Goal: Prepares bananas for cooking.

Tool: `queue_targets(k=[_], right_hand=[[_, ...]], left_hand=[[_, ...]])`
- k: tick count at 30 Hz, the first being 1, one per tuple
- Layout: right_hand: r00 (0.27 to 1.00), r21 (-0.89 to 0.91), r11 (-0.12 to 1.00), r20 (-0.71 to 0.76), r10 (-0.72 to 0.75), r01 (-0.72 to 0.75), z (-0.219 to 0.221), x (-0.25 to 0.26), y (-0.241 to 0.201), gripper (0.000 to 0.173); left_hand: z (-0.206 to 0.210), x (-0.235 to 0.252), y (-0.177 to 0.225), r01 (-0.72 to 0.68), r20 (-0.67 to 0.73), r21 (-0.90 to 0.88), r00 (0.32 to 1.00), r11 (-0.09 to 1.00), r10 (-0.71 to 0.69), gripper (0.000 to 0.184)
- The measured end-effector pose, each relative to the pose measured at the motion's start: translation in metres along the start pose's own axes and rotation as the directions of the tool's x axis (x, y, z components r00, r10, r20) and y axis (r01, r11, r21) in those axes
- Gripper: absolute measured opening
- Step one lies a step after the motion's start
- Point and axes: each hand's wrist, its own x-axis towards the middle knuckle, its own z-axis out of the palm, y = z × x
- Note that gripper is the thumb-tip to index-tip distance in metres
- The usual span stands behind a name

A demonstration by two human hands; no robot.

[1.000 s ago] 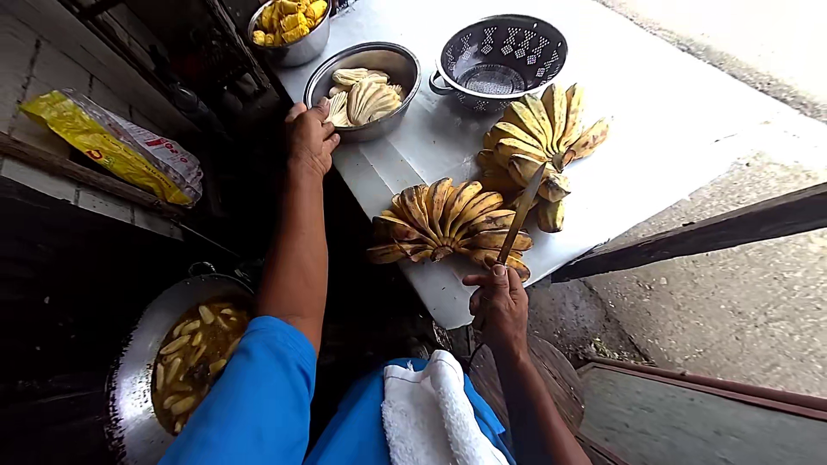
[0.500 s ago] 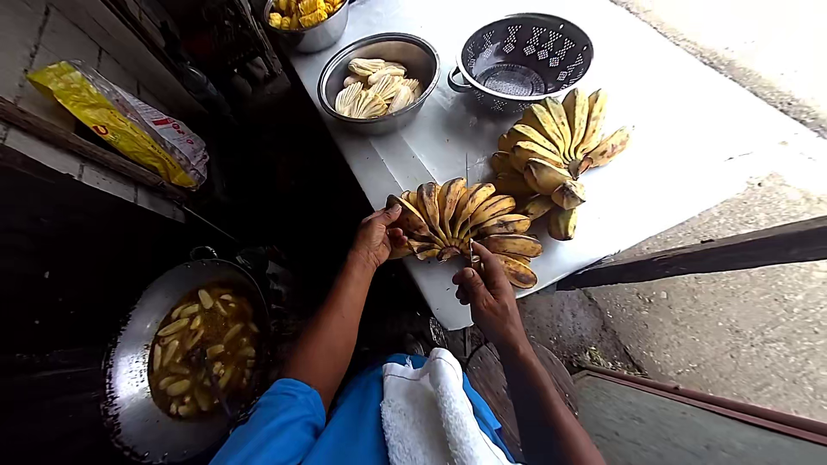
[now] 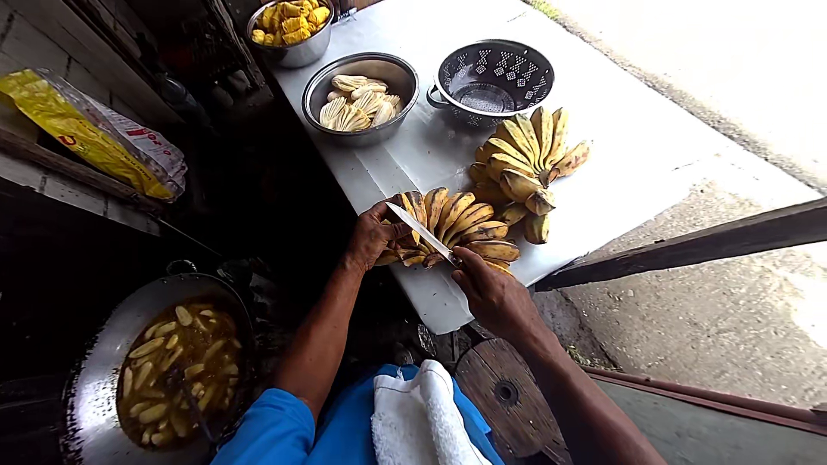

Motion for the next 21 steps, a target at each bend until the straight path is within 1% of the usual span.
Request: queue_targets(k=[2,4,5,6,7,8,9,10,11,12,13,15,18,21], right_hand=[[1.0,-0.065,0.998,-0.006,-0.014,0.014,-0.006,0.008,-0.008,0.044],[1.0,-0.066,0.998,0.012,-0.019,0.019,-0.01,0.023,-0.015,0.042],[0.999,-0.023,0.999,0.024,-0.023,0.024,-0.01,0.033,-0.017,0.041],[0.999,0.056,0.998,0.028,-0.032,0.03,-0.006,0.044,-0.018,0.04],[0.999,0.172,0.985,0.034,-0.025,0.019,-0.001,0.053,-0.018,0.04],[0.998,0.313,0.95,0.056,0.0,-0.018,0.005,0.059,-0.019,0.04],[0.995,0.476,0.876,0.095,0.036,-0.077,0.013,0.062,-0.02,0.041],[0.987,0.635,0.76,0.151,0.055,-0.14,0.022,0.062,-0.02,0.044],[0.978,0.746,0.639,0.203,0.047,-0.186,0.029,0.059,-0.022,0.046],[0.971,0.811,0.546,0.238,0.019,-0.209,0.034,0.053,-0.024,0.049],[0.969,0.843,0.494,0.247,-0.009,-0.211,0.039,0.047,-0.026,0.052],[0.973,0.864,0.466,0.229,-0.026,-0.191,0.049,0.039,-0.028,0.055],[0.99,0.889,0.445,0.14,-0.03,-0.112,0.064,0.049,-0.023,0.055],[0.996,0.925,0.368,0.087,0.034,-0.093,0.07,0.064,-0.02,0.049]], left_hand=[[0.004,-0.005,0.005,-0.026,0.009,0.027,1.0,0.999,0.025,0.049],[0.007,-0.009,0.004,-0.076,0.016,0.069,0.997,0.995,0.075,0.045],[0.009,-0.011,0.004,-0.099,0.02,0.11,0.995,0.989,0.097,0.04],[0.011,-0.016,0.006,-0.106,0.024,0.155,0.994,0.982,0.104,0.036],[0.013,-0.023,0.007,-0.101,0.03,0.193,0.995,0.976,0.097,0.035],[0.013,-0.027,0.007,-0.081,0.025,0.187,0.997,0.979,0.078,0.039],[0.012,-0.029,0.004,-0.052,0.007,0.143,0.999,0.988,0.051,0.043],[0.011,-0.029,0.001,-0.02,-0.022,0.074,1.0,0.997,0.022,0.044],[0.01,-0.028,-0.003,0.008,-0.046,0.0,0.999,1.0,-0.008,0.043],[0.009,-0.027,-0.006,0.027,-0.067,-0.072,0.997,0.997,-0.032,0.041],[0.01,-0.025,-0.008,0.037,-0.09,-0.129,0.995,0.991,-0.048,0.038],[0.011,-0.024,-0.01,0.052,-0.12,-0.18,0.99,0.982,-0.074,0.037],[0.015,-0.027,-0.013,0.032,-0.139,-0.181,0.989,0.983,-0.057,0.037],[0.014,-0.027,-0.013,-0.02,-0.135,-0.158,0.991,0.987,-0.001,0.036]])
